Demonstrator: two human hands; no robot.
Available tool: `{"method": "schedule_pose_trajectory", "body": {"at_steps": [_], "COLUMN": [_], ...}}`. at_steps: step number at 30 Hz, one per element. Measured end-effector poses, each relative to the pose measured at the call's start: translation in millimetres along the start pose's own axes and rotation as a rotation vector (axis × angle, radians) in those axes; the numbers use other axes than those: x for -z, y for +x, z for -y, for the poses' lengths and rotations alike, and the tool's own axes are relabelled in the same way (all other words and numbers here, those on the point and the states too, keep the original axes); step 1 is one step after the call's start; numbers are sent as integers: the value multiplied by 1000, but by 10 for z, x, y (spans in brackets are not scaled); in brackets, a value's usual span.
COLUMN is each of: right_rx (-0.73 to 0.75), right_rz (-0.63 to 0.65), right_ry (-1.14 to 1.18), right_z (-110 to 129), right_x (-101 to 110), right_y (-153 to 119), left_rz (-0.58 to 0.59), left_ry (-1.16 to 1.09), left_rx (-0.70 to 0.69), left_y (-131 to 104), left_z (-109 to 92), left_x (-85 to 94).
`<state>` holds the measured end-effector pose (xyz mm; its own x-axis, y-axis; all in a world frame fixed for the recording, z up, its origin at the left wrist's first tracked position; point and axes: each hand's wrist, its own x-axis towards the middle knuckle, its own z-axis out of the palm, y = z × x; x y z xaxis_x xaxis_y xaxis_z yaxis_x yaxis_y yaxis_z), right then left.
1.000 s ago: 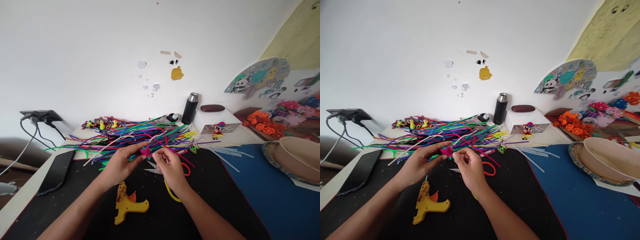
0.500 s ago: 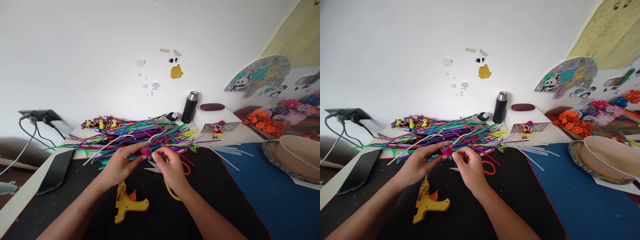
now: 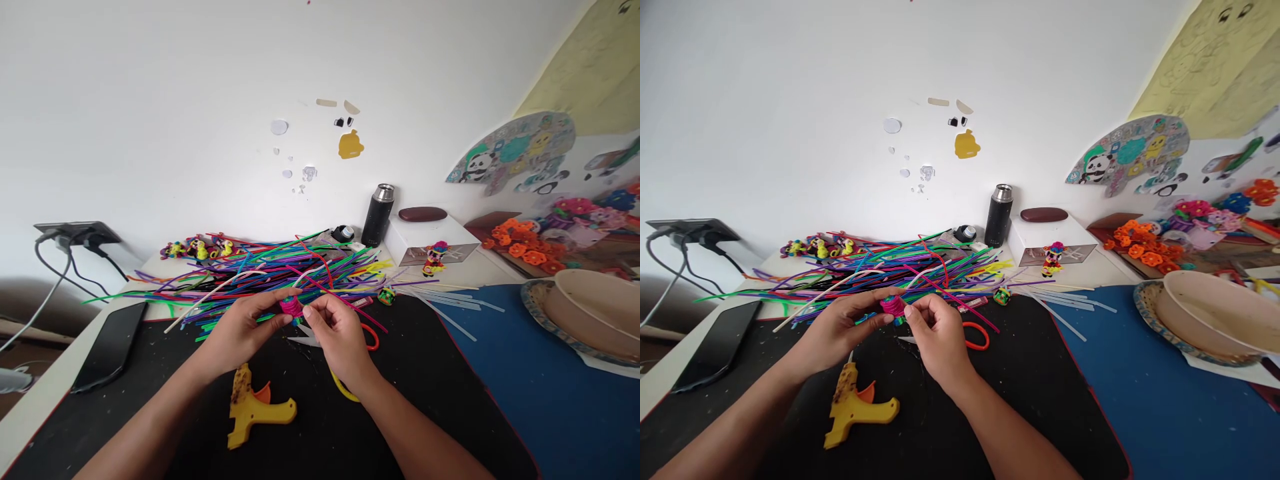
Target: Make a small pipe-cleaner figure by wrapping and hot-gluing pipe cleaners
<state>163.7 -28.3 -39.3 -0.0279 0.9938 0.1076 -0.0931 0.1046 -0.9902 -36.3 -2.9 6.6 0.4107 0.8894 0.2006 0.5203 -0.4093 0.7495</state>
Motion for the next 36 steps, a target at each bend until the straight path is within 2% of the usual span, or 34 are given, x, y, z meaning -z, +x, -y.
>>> {"method": "schedule_pose_trajectory", "body": {"at_steps": [13, 29, 36], "right_rx": [18, -18, -58], "right_rz": [-7, 55, 73], "right_ry": [-9, 47, 142], "right_z": [24, 49, -23], "right_x": [15, 40, 39], "right_y": [15, 48, 66], "left_rz": [6, 15, 40], "left_ry": [-64, -195, -347], "left_rx": [38, 63, 96], "left_y": [-19, -29, -33], "left_z": [-23, -73, -119], "left_x": [-2, 2, -7]}}
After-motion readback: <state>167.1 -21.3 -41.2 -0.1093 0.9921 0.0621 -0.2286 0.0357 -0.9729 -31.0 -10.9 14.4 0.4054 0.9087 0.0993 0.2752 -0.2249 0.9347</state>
